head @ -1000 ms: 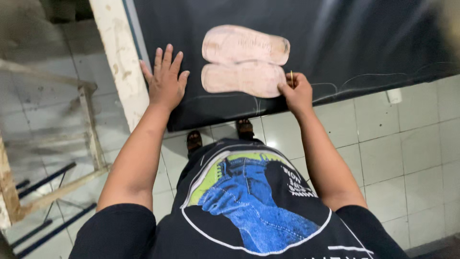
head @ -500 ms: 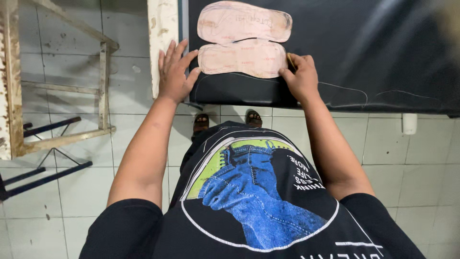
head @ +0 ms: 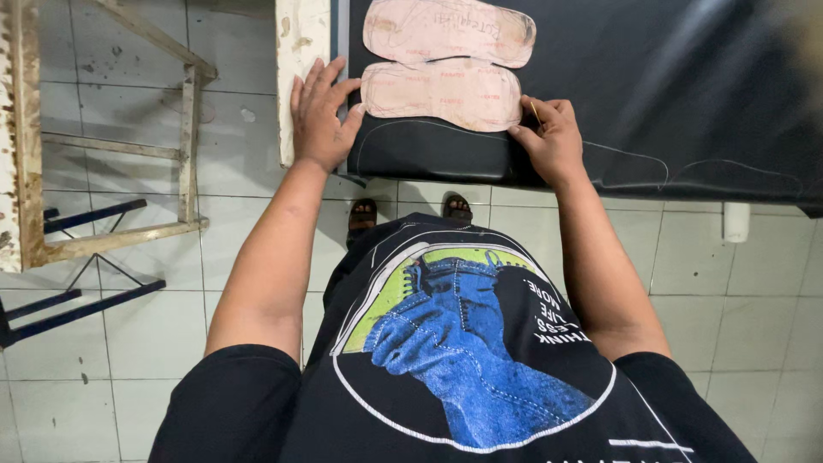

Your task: The person places two shoe-last templates on a large black sheet and traces their outlines with a yellow pencil. They repeatedly reposition the templates and trace multiple times, then briefly consult a nearby notebook before resuming tracing.

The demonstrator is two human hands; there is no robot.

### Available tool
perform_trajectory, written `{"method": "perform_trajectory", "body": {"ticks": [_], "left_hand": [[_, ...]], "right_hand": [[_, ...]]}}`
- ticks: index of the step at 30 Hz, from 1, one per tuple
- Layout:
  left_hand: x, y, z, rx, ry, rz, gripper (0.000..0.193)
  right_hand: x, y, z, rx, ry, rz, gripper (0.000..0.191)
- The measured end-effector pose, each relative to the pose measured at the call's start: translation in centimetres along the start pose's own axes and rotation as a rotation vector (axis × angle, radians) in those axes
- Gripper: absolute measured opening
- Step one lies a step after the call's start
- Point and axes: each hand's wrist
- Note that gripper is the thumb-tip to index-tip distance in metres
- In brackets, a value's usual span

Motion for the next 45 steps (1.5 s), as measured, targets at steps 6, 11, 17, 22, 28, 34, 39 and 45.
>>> {"method": "perform_trajectory", "body": {"ticks": [6, 11, 17, 22, 28, 34, 39, 45], "left_hand": [[-0.2, 0.0, -0.1, -0.014, -0.005, -0.001, 0.034], [-0.4, 0.2, -0.1, -0.033, -0.01, 0.01, 0.031], [-0.4, 0.1, -0.2, -0.031, -0.008, 0.017, 0.032], [-0.3, 0.1, -0.2, -0.056, -0.012, 0.017, 0.032], [-0.4, 0.4, 0.1, -0.039, 0.01, 0.0, 0.031], [-0.2, 0.6, 0.3, -0.03, 0.02, -0.007, 0.031], [-0.3, 0.4, 0.1, -0.041, -0.003, 0.008, 0.031], [-0.2, 0.3, -0.1, -0.033, -0.01, 0.006, 0.031]], "right_hand": [[0.0, 0.3, -0.5, -0.008, -0.058, -0.018, 0.05], [0.2, 0.3, -0.5, -0.005, -0.028, -0.022, 0.05], [0.4, 0.1, -0.3, -0.026, -0.051, -0.024, 0.05], [0.3, 0.2, -0.5, -0.036, -0.04, -0.018, 0.052], [0.2, 0.3, -1.4, -0.031, -0.083, -0.009, 0.05], [0.2, 0.5, -1.8, -0.029, -0.078, -0.006, 0.048], [0.3, 0.6, -1.4, -0.03, -0.076, -0.015, 0.049], [0.3, 0.4, -1.1, -0.038, -0.055, -0.006, 0.049]]}}
Point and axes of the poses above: each hand's wrist, its own x-axis towards the middle knuckle, its own y-axis out of the back of the hand, z = x × y, and after that the axes turned 5 degrees about x, right-handed
